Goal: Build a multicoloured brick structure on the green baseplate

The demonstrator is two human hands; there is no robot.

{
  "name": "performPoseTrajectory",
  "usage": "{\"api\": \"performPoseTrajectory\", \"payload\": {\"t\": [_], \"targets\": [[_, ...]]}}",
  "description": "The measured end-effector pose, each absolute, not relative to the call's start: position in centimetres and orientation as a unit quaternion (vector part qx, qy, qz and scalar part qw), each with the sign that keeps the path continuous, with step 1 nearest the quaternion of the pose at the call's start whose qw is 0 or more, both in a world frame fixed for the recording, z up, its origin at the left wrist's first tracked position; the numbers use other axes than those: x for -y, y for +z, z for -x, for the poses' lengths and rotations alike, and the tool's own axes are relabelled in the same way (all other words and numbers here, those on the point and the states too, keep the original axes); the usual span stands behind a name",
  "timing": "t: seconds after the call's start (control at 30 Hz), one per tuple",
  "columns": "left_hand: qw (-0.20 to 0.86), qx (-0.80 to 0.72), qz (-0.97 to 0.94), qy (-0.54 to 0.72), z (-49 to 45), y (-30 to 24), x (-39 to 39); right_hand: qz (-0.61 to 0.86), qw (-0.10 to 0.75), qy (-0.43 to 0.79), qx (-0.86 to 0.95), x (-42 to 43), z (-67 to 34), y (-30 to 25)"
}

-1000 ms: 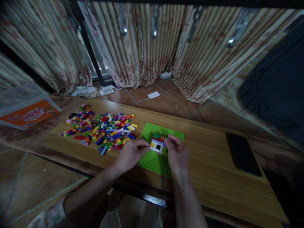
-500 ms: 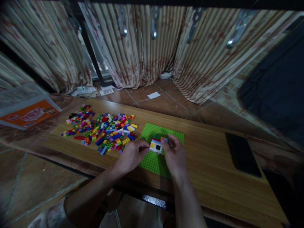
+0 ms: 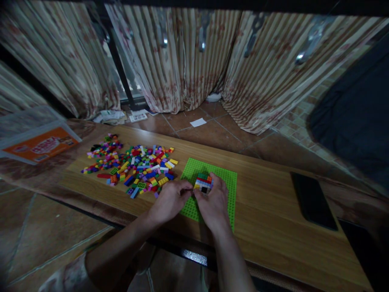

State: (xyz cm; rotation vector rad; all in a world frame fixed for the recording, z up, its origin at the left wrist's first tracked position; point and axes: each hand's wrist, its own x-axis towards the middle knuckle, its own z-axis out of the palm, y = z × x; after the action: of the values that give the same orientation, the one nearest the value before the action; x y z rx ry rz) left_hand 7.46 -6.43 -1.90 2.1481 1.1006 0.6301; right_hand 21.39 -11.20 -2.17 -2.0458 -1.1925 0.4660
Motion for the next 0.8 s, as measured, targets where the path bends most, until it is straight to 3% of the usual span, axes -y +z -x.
{"api": "performPoseTrajectory", "payload": {"t": [0.3, 0.53, 0.8], "targets": [[0.319, -0.408, -0.824, 0.229, -7.4, -2.0, 6.3, 0.78, 0.392, 0.19, 0.449, 11.2, -21.7, -2.5], [0.358, -0.426, -0.792, 0.252, -6.9, -1.5, 6.1, 0.707, 0.577, 0.296, 0.283, 11.6, -24.7, -3.5], [0.367, -0.406, -0.799, 0.25, -7.4, -1.2, 6.1, 0.736, 0.511, 0.259, 0.361, 11.2, -24.9, -4.6]]}}
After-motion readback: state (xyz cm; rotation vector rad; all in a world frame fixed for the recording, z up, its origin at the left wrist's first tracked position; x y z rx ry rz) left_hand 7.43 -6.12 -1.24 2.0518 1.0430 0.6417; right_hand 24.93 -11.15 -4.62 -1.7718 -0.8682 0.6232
